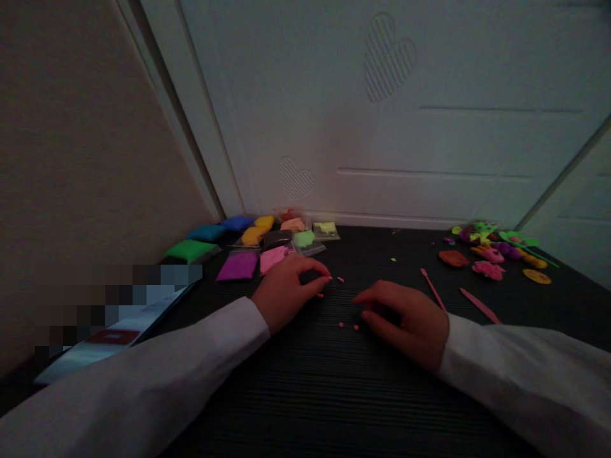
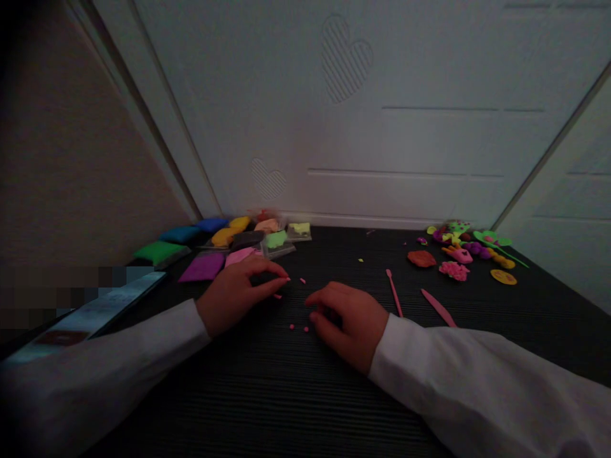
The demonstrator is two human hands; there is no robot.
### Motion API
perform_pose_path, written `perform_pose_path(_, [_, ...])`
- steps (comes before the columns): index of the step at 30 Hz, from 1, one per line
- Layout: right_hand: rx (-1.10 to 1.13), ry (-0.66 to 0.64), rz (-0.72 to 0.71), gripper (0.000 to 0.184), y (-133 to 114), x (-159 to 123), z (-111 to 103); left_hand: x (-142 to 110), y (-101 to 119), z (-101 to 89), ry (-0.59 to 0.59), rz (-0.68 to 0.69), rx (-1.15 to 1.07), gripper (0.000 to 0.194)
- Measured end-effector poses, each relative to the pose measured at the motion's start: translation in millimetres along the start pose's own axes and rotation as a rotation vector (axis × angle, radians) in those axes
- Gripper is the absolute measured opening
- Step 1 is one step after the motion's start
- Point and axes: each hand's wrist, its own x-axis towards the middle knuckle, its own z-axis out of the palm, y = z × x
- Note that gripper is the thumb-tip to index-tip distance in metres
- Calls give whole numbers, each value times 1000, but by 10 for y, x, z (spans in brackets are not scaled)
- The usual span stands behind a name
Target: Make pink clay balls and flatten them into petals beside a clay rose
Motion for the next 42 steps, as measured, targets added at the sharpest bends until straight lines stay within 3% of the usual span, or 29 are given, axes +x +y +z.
perform_pose_path(3, [-11,29,-17,21,-4,3,-35,-59,112,-27,3,-40,-98,20])
perform_pose_path(7, [-91,132,-145,26,-5,-18,-68,-176,311,-38,-53,-57,-372,29])
perform_pose_path(11, [-199,164,-228,27,6,-54,-66,-264,434,-28,-110,-34,-398,39])
perform_pose_path(17, [-215,160,-280,21,2,-57,-63,-275,421,-3,-142,-50,-414,45])
perform_pose_path(21, [-179,145,-261,29,-28,-56,-72,-275,390,25,-159,-59,-466,43])
perform_pose_path(25, [-182,105,-301,20,-28,-60,-75,-273,388,55,-191,-73,-521,42])
perform_pose_path(29, [-128,104,-232,12,-44,-67,-90,-267,381,43,-176,-54,-448,41])
perform_pose_path(34, [-76,78,-53,11,-51,-73,-93,-271,274,-44,-34,15,-200,33])
perform_pose_path(38, [-61,77,-65,6,-20,-60,-76,-259,159,-69,56,65,-74,28])
perform_pose_path(42, [-47,36,-66,16,-15,-53,-68,-249,118,-54,37,78,-40,24])
